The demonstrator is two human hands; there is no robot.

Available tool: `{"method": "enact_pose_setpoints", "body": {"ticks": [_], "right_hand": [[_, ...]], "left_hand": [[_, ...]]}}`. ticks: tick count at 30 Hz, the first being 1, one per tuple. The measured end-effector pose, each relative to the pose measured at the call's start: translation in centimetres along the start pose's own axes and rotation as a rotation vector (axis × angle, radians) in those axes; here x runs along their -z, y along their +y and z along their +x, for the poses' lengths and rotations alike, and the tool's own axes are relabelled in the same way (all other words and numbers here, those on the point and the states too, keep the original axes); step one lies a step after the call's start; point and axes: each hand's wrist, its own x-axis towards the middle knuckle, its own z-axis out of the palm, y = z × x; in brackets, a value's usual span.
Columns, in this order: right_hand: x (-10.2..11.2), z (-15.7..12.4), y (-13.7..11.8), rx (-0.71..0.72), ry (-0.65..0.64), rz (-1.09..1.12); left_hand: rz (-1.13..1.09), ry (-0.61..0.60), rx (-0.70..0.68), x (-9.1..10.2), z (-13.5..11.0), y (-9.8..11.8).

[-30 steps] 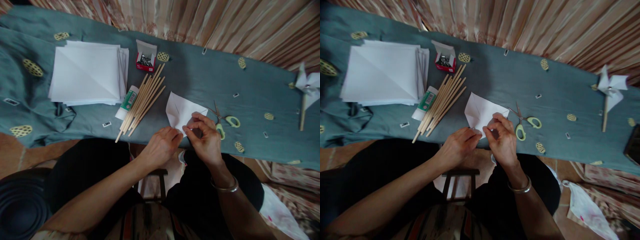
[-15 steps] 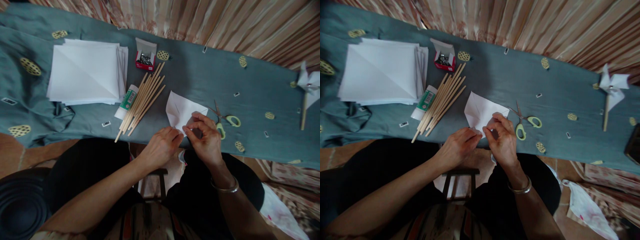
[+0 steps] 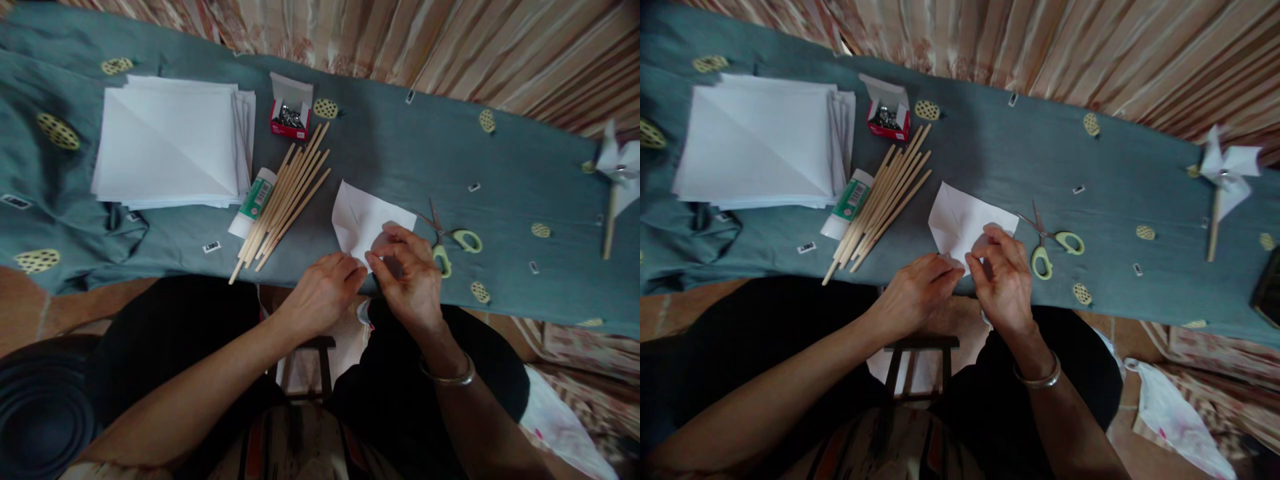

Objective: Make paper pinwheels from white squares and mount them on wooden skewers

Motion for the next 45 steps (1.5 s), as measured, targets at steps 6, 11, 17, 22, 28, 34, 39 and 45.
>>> {"method": "enact_pose_setpoints", "body": {"ticks": [6, 11, 17, 22, 28, 34, 39, 45], "right_hand": [[0.0, 0.1, -0.1, 0.006, 0.015, -0.006], [0.0, 0.1, 0.0, 0.015, 0.013, -0.001], [-0.2, 0.0, 0.0, 0.045, 0.014, -0.012], [-0.5, 0.0, 0.1, 0.122, 0.024, -0.045], [-0.9, -0.2, 0.4, 0.226, 0.033, -0.093], [-1.4, -0.9, 0.6, 0.314, 0.021, -0.105], [-2.0, -1.3, 0.8, 0.306, 0.044, -0.111], [-1.9, -1.4, 0.7, 0.234, 0.003, -0.080]], "left_hand": [[-0.011, -0.017, 0.004, 0.0, 0.0, 0.0], [0.007, 0.001, 0.002, -0.1, 0.0, -0.1], [-0.008, -0.006, 0.006, -0.1, 0.0, 0.0], [-0.003, -0.001, 0.006, -0.2, 0.0, 0.0], [0.006, 0.028, 0.001, -0.2, 0.0, -0.1], [0.008, 0.013, 0.007, -0.2, 0.0, -0.1], [0.000, -0.011, 0.009, 0.0, 0.0, 0.0], [0.010, -0.041, 0.012, 0.0, 0.2, 0.0]]}}
